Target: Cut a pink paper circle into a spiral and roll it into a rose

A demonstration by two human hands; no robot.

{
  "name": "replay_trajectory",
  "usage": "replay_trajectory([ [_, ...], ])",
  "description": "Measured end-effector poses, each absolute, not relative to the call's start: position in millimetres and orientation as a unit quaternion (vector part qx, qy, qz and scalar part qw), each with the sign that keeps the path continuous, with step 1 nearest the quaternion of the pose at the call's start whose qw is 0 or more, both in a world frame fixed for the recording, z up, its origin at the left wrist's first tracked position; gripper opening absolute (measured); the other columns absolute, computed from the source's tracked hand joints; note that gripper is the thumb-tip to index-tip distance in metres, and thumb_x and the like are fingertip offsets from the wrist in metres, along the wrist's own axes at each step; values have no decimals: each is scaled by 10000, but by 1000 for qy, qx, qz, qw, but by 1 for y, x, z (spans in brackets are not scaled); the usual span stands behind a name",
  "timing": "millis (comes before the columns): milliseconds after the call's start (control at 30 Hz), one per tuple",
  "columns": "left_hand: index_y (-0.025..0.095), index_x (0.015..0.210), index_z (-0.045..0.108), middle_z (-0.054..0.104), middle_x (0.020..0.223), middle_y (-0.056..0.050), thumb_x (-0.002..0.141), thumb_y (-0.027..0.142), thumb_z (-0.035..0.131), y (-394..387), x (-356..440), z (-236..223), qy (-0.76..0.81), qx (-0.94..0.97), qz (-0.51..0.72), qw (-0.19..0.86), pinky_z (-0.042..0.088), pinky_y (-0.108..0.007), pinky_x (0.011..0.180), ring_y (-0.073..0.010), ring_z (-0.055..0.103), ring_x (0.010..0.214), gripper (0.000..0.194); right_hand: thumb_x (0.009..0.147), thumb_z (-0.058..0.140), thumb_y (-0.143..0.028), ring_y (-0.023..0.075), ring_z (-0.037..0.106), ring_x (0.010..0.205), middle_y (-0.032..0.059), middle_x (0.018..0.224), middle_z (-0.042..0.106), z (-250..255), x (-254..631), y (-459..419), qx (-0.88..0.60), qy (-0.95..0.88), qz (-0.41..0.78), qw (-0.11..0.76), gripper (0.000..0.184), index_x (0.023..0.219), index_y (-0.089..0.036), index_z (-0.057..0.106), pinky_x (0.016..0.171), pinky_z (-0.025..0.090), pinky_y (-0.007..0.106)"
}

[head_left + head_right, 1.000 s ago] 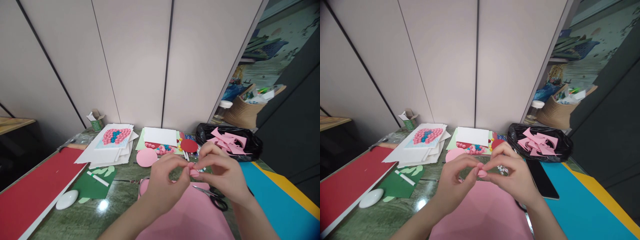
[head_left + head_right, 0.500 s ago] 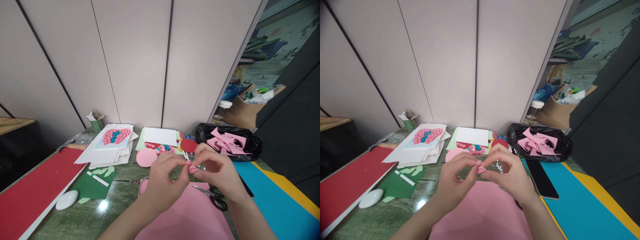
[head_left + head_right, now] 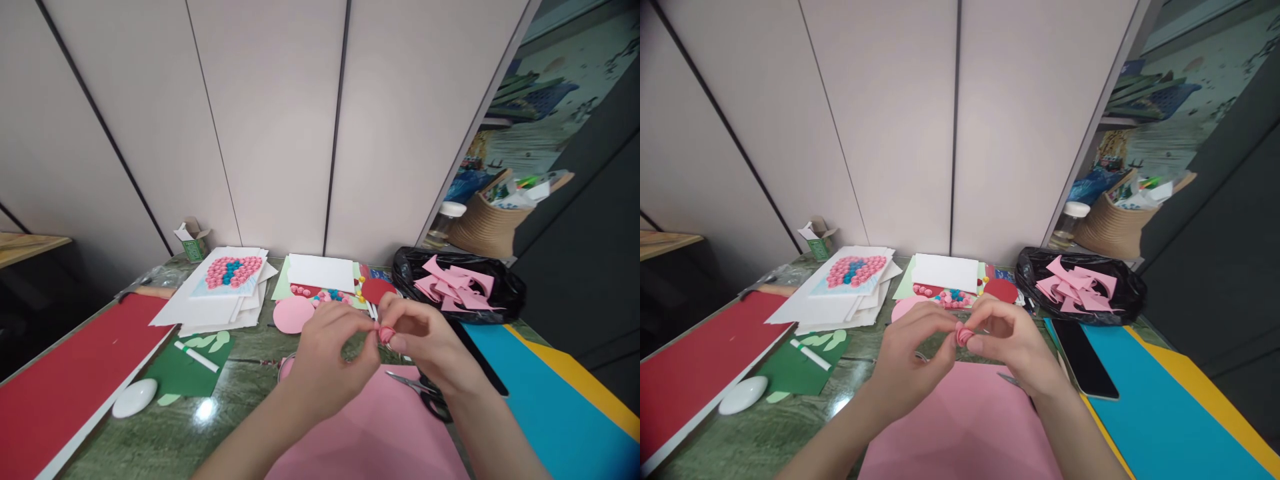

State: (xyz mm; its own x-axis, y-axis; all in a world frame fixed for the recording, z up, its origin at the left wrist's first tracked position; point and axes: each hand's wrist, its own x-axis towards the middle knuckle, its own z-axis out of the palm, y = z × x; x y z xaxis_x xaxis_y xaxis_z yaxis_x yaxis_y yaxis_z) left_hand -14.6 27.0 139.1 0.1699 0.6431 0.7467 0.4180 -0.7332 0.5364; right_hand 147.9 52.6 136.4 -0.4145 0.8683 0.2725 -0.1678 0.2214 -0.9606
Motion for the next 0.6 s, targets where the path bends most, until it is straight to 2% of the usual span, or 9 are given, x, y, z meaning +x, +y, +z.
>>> replay_trajectory([
  [333,172,762,630,674,745,-37,808,148,516,27,-19,142,362,777,491,157,452,-297,686,-148,575,704,125,659,751,-270,112,458,657,-15,731,497,135,146,55,-271,-588,620,443,203,717,-193,573,556,372,213],
  [600,178,796,624,656,762,-41,837,157,463,28,-21,141,368,788,461,176,422,-294,685,-152,553,715,167,677,732,-288,132,525,697,6,754,562,137,146,55,-287,-592,618,430,176,779,-193,625,619,432,240],
])
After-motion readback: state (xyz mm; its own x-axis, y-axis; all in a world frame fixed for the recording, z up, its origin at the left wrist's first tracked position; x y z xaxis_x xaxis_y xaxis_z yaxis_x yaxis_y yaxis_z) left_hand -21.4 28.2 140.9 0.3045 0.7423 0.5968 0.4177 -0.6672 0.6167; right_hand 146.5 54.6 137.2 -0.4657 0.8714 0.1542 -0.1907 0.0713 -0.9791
